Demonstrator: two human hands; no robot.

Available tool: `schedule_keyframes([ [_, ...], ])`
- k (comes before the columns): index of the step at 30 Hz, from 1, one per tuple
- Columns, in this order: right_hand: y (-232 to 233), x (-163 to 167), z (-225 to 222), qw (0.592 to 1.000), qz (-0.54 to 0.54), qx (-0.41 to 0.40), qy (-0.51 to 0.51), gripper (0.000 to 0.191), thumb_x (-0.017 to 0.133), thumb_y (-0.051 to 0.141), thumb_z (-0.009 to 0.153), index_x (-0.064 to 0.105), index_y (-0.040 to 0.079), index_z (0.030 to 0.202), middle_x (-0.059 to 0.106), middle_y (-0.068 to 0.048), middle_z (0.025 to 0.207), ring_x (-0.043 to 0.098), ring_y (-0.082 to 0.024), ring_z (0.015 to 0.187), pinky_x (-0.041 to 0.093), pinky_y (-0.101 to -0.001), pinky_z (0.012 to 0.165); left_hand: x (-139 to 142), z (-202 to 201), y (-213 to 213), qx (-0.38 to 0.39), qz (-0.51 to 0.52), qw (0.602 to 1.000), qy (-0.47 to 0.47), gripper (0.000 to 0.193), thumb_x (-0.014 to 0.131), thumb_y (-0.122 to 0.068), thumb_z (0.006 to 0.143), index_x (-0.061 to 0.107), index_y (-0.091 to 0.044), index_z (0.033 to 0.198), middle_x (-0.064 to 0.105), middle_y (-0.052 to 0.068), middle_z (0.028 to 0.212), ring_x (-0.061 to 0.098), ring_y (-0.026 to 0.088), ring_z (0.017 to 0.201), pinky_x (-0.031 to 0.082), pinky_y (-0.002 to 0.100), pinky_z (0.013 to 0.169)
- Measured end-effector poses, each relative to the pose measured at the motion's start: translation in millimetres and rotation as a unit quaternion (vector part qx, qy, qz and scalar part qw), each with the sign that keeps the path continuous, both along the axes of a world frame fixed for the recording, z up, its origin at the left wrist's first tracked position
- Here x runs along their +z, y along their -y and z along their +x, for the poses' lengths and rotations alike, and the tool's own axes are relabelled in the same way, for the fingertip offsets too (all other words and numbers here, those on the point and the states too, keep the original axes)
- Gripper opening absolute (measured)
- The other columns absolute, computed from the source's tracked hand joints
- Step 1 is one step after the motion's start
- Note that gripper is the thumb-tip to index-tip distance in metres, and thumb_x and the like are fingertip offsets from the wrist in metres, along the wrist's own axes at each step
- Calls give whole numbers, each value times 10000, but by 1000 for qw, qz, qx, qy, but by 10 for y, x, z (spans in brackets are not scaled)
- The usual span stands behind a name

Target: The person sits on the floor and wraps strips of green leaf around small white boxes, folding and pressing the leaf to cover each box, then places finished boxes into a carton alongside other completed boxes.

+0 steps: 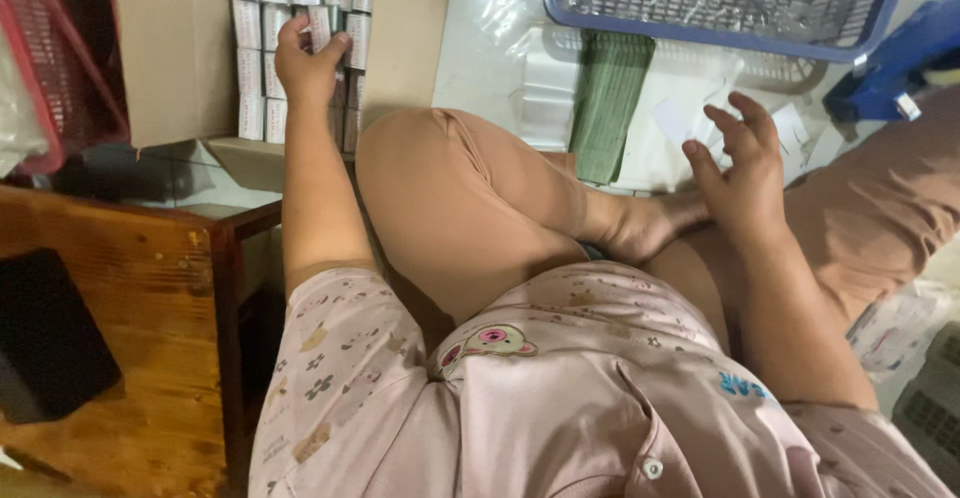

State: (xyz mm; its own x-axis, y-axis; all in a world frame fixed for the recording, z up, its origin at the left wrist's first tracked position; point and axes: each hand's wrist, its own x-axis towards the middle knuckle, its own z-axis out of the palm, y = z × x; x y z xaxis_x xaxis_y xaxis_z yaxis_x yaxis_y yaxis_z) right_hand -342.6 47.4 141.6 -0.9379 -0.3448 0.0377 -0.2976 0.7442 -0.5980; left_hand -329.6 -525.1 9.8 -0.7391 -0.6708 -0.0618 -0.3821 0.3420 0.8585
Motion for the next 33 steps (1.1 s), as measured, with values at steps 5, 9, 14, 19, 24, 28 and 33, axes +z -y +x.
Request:
schedule_keyframes([
  [5, -35, -431, -129, 998, 48, -14, -45, 404, 814, 202, 978, 704, 44, 1333, 574, -229, 1469, 571, -438, 1292, 499, -495, 1059, -33, 81, 186, -4, -103, 995, 16, 553, 945, -183, 771, 681, -76, 1244, 718, 113, 1079, 700, 217, 948, 576, 363, 827],
  [9, -51, -857, -204, 995, 85, -53, -27, 401, 798, 260, 974, 723, 59, 1313, 595, -217, 1430, 561, -440, 1252, 479, -494, 1032, -31, 108, 328, -18, -137, 988, 69, 496, 949, -179, 754, 727, -82, 1186, 726, 123, 1036, 689, 230, 909, 573, 367, 808],
  [14, 27, -1212, -134, 992, 108, -60, -26, 395, 799, 258, 947, 735, 68, 1287, 634, -182, 1389, 582, -409, 1199, 497, -490, 998, -25, 31, 481, -60, -135, 989, -2, 491, 954, -148, 771, 702, -36, 1178, 758, 107, 1025, 734, 213, 907, 596, 349, 799],
  [19, 179, -1246, -78, 990, 114, -74, -25, 456, 825, 285, 907, 723, 45, 1281, 666, -155, 1289, 600, -384, 1141, 511, -482, 957, 172, 51, 514, -76, -98, 992, 4, 438, 937, -76, 781, 704, -1, 1144, 764, 122, 1031, 738, 208, 929, 607, 342, 801],
  [24, 381, -1288, -135, 984, 166, -70, 12, 531, 899, 356, 797, 716, 11, 1158, 677, -198, 1085, 618, -403, 1025, 505, -498, 857, 307, 19, 500, -72, -51, 989, 120, 400, 867, -96, 802, 694, -23, 1155, 746, 104, 1025, 722, 195, 888, 587, 349, 705],
  [28, 434, -1454, -222, 975, 42, -184, 120, 436, 859, 274, 854, 701, 21, 1172, 713, -188, 1118, 684, -362, 987, 543, -455, 864, 216, -30, 553, -95, -114, 984, 103, 429, 893, -124, 812, 704, 1, 1177, 766, 135, 1059, 740, 202, 940, 580, 325, 833],
  [33, -14, -1384, -391, 920, -33, -359, 156, 469, 880, 260, 801, 679, 10, 1143, 722, -166, 1123, 715, -296, 1006, 565, -391, 871, 269, -19, 553, -88, -233, 966, 75, 556, 939, -194, 856, 657, 73, 1252, 713, 210, 1148, 681, 266, 1030, 535, 376, 878],
])
